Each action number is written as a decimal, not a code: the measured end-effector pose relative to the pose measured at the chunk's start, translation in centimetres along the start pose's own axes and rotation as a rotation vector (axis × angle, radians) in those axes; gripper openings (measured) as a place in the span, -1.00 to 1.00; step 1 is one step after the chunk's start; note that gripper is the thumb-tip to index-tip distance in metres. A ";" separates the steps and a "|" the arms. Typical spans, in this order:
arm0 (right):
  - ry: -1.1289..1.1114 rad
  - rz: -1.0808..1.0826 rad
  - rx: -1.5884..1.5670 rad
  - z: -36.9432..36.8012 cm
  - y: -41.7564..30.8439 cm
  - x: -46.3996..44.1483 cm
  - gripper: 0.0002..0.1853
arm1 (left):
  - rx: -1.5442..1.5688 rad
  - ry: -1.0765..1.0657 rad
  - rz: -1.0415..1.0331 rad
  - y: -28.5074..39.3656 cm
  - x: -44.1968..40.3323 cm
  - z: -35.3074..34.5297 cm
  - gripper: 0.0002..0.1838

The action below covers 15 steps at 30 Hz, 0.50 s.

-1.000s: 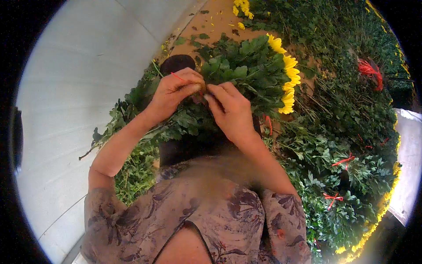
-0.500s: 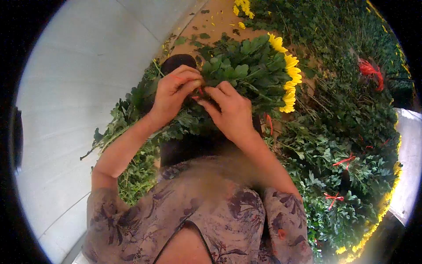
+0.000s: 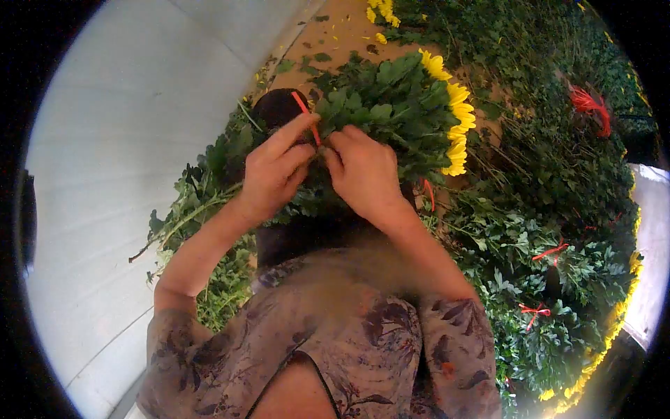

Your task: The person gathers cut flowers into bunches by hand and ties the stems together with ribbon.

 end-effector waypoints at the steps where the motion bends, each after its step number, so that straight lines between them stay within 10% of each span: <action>1: -0.042 0.010 0.034 0.1 -0.1 0.0 -0.88 | -0.056 0.013 -0.142 0.3 -0.1 0.0 -0.74; 15: -0.084 0.059 -0.167 0.3 0.8 0.4 -0.82 | 0.046 0.030 0.130 -0.3 0.4 -0.6 -0.70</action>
Point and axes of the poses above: each hand's wrist, its own x-axis away from the middle knuckle, its own z-axis out of the back of the hand, y = z × x, the point moved 3 cm from there along -x, towards the middle knuckle
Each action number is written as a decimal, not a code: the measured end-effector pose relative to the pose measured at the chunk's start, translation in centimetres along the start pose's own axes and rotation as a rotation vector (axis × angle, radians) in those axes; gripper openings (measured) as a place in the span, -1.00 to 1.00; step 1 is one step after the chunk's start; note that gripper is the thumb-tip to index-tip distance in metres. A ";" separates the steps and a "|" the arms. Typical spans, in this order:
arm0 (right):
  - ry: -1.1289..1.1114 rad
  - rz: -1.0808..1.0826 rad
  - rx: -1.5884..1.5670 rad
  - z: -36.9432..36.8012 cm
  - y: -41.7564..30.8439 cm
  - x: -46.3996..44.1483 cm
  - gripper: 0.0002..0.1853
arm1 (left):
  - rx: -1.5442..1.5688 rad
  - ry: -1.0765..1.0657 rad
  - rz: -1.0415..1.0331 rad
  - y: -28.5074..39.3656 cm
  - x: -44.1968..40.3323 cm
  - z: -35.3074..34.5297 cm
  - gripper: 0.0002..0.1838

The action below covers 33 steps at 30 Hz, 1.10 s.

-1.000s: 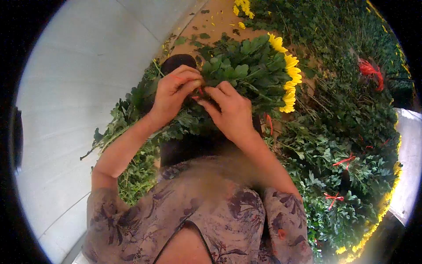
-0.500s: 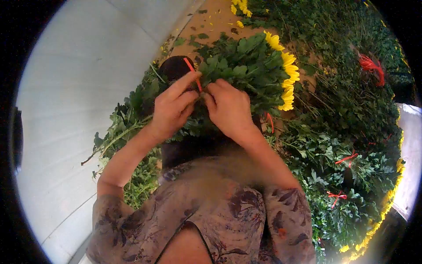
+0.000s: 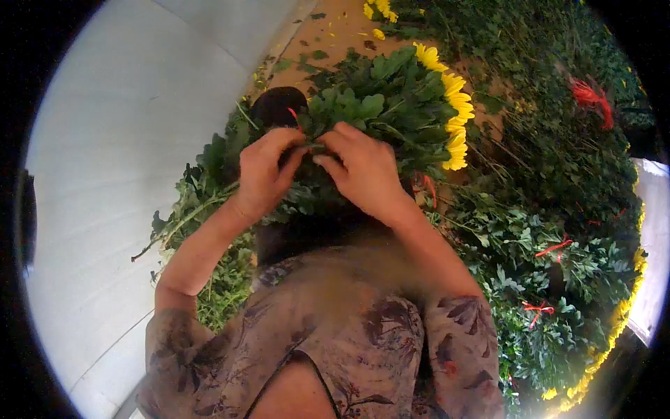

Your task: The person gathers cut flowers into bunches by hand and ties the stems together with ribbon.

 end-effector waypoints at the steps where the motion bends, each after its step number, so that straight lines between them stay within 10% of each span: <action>1: -0.037 0.004 -0.001 0.2 0.1 -0.1 -0.82 | 0.022 -0.004 -0.038 -0.1 0.0 0.0 -0.69; 27: 0.198 0.124 0.491 2.4 1.4 0.6 -0.81 | -0.036 -0.127 -0.074 -0.8 2.3 -0.6 -0.76; 30: 0.096 0.041 0.375 3.4 -0.5 0.4 -0.65 | -0.292 -0.288 0.008 0.5 1.9 0.4 -0.63; 33: -0.051 0.297 0.529 2.4 -5.4 -0.4 -0.38 | -0.250 -0.019 0.009 1.8 3.4 -0.3 -0.45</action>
Point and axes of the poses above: each hand's wrist, its own x-axis away from the middle knuckle, its own z-axis out of the back of the hand, y = z × x, the point moved 3 cm from there along -x, towards the middle knuckle
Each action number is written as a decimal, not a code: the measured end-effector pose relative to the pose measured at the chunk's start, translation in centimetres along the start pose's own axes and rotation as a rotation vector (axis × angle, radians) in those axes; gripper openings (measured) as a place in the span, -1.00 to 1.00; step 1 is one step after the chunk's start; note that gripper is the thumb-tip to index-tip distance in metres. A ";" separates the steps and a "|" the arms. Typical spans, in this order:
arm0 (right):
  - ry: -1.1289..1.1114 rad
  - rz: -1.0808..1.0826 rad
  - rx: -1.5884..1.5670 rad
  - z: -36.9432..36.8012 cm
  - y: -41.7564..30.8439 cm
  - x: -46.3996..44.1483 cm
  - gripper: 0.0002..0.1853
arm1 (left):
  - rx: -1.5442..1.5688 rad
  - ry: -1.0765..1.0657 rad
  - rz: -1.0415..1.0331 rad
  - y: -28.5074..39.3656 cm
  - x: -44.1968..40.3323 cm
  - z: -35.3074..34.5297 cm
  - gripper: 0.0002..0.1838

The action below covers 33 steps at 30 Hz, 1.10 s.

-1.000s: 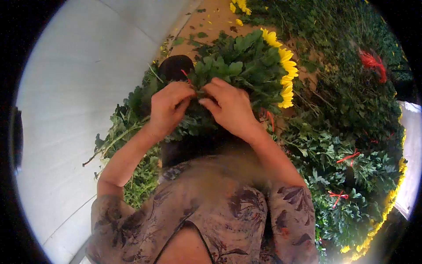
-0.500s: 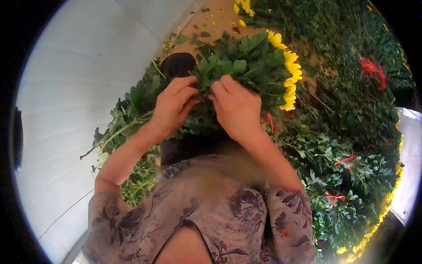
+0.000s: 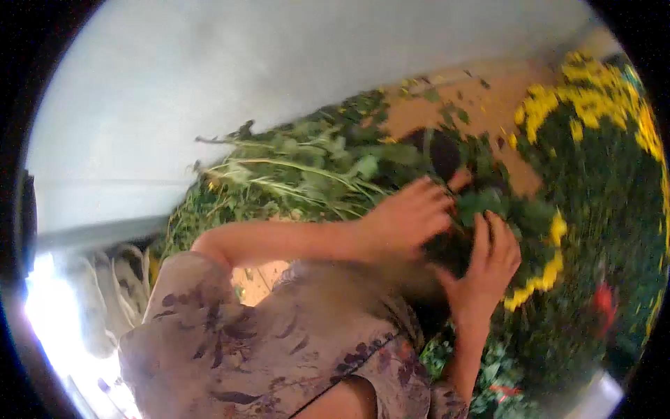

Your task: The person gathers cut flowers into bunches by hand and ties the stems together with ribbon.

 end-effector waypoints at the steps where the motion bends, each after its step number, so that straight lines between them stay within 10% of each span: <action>1: -0.034 0.086 0.058 -0.6 -0.3 -0.4 -0.35 | 0.027 0.067 0.011 0.3 0.2 -0.6 -0.41; 5: -0.078 0.310 0.303 -5.0 1.9 -1.4 -0.10 | -0.043 0.246 0.178 0.9 1.4 1.1 -0.32; 16: -0.204 0.345 0.180 -0.2 16.2 3.6 -0.05 | -0.466 -0.160 0.777 -9.7 20.6 13.5 0.38; 26: -0.258 0.270 0.232 -0.4 15.5 3.3 -0.05 | -0.139 0.259 1.160 -16.0 27.7 10.7 -0.40; 33: -0.307 0.185 0.289 -0.9 16.7 4.2 -0.01 | 0.540 -0.092 1.135 -12.0 27.8 14.0 -0.54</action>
Point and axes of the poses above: each hand's wrist, its own x-axis away from the middle knuckle, its own z-axis out of the back of the hand, y = z × x, the point moved 3 cm from there along -x, towards the middle knuckle
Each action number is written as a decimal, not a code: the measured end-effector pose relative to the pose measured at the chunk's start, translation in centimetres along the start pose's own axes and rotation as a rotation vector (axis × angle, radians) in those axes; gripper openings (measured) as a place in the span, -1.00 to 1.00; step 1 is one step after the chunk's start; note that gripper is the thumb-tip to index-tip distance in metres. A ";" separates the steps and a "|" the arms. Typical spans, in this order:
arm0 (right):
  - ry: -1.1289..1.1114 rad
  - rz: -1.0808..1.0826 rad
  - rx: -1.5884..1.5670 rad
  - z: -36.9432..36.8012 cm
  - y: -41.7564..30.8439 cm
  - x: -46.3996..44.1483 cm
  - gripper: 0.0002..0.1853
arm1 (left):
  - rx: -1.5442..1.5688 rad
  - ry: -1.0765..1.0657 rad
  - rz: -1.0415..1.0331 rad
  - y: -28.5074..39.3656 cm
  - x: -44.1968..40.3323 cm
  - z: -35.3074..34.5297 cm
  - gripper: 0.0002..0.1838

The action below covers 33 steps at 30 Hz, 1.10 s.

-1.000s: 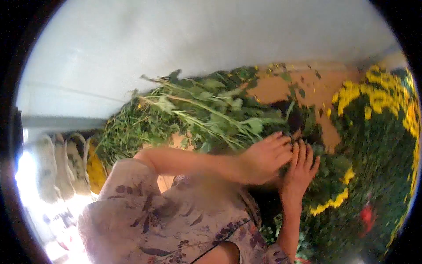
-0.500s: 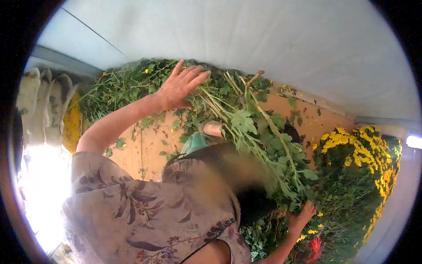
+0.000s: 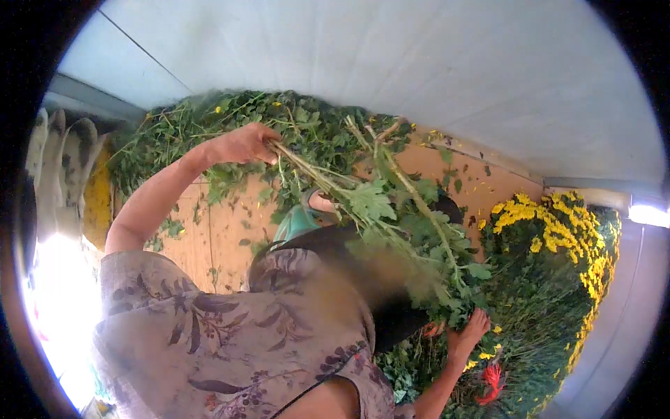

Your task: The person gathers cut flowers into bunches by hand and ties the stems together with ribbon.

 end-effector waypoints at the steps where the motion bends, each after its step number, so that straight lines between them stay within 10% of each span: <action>1: -0.006 -0.014 0.001 -0.1 -0.1 0.0 0.01 | 0.277 -0.030 0.047 0.2 0.6 0.0 -0.49; 3: -0.010 -0.040 -0.027 -0.5 0.1 0.1 0.01 | 0.709 -0.097 0.046 0.9 1.5 -0.4 -0.39; 8: 0.012 -0.093 -0.014 -2.1 1.8 1.5 -0.02 | 0.498 -0.072 -0.006 1.6 2.5 0.0 -0.43; 10: -0.032 -0.095 0.086 -2.3 2.2 1.3 0.01 | -0.616 0.364 -0.443 2.5 3.1 0.7 -0.49; 14: -0.061 -0.118 0.064 -1.4 1.1 0.8 0.03 | -0.983 0.131 -0.317 3.6 2.1 -2.1 -0.40; 20: -0.111 -0.169 0.055 -0.8 -0.3 0.8 -0.02 | -0.376 -0.039 -0.160 1.0 1.6 -3.9 -0.54; 26: 0.038 -0.182 -0.062 -2.0 -0.1 0.6 -0.03 | 1.158 0.089 -0.021 4.8 2.6 -7.9 -0.73; 33: 0.017 -0.193 -0.110 -1.8 -1.8 -0.5 -0.07 | 1.676 0.285 -0.230 10.1 -0.2 -9.6 -0.62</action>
Point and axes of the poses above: each hand's wrist, its own x-axis away from the middle knuckle, its own z-axis out of the back of the hand, y = z × x, the point moved 3 cm from there along -x, towards the middle knuckle
